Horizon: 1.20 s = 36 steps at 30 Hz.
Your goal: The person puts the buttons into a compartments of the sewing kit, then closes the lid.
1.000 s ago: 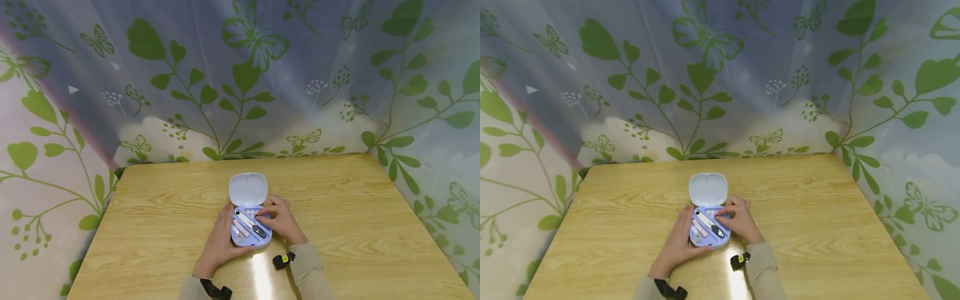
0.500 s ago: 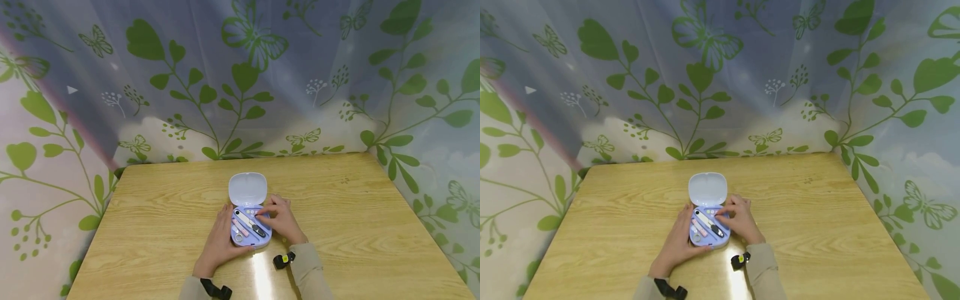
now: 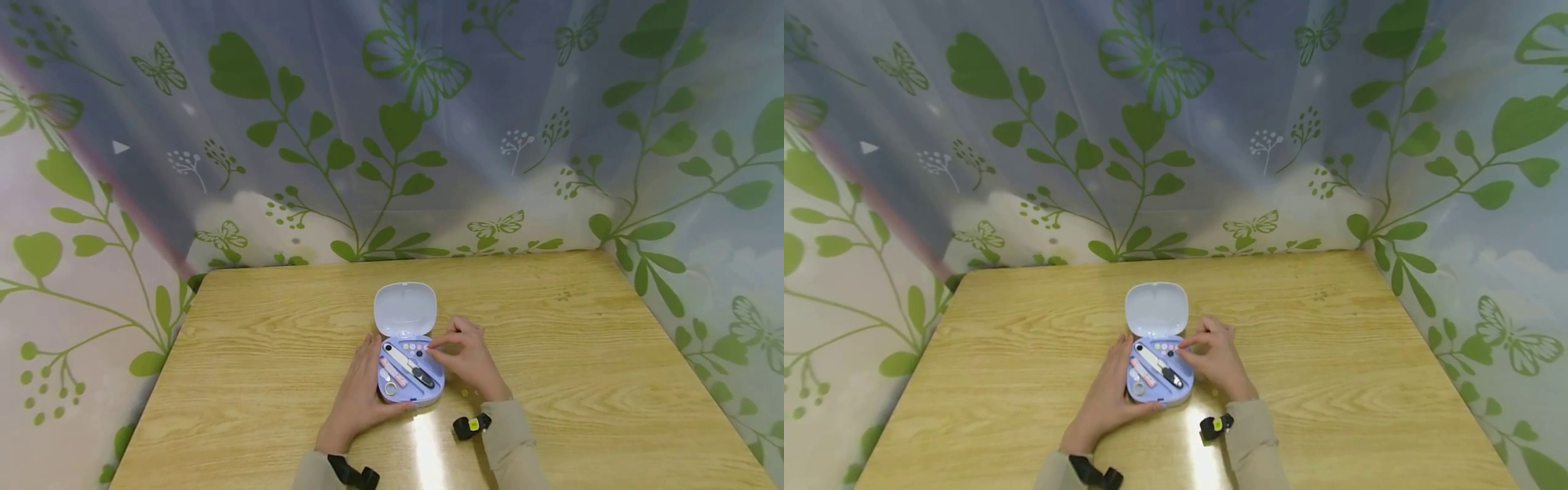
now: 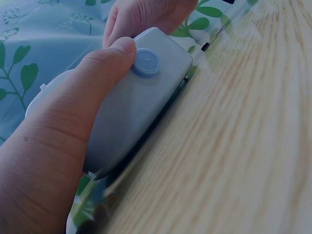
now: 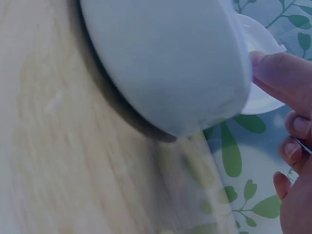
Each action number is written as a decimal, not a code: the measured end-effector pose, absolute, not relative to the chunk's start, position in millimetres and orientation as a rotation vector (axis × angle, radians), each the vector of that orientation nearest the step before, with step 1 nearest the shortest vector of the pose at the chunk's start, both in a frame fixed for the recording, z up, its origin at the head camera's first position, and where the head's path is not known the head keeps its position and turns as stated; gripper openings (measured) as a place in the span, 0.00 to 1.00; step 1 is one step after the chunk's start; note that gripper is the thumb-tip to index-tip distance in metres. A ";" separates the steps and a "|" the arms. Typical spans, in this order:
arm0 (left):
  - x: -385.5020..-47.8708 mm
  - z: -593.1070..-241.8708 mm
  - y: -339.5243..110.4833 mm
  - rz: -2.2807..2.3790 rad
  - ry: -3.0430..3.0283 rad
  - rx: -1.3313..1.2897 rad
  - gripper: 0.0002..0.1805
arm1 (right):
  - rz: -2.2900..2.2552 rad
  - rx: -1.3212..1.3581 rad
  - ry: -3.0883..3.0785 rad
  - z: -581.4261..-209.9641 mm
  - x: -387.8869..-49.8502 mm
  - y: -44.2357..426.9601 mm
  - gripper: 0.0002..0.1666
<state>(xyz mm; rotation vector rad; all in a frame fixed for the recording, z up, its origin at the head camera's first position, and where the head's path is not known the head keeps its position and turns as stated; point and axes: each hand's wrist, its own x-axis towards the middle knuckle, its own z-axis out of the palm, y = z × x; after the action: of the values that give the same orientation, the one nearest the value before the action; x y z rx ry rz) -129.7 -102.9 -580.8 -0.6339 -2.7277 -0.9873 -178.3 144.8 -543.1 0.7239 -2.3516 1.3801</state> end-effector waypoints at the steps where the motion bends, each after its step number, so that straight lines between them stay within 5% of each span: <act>1: -129.7 -581.0 -102.8 -0.986 -2.725 -0.635 0.75 | 1.381 0.718 -2.346 -542.4 -177.6 146.4 0.08; 19: -127.8 -579.5 -103.4 -1.049 -2.765 -0.600 0.76 | 1.337 0.664 -2.176 -514.0 -155.4 174.0 0.12; 36: -129.6 -581.1 -103.0 -1.025 -2.755 -0.618 0.76 | 1.577 0.391 -2.323 -536.6 -142.0 207.0 0.07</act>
<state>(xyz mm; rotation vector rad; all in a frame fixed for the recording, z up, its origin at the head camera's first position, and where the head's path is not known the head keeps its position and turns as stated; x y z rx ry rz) -129.6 -103.0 -581.1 -0.6181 -2.7547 -1.0246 -142.0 207.0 -536.6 0.3910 -2.3231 1.5765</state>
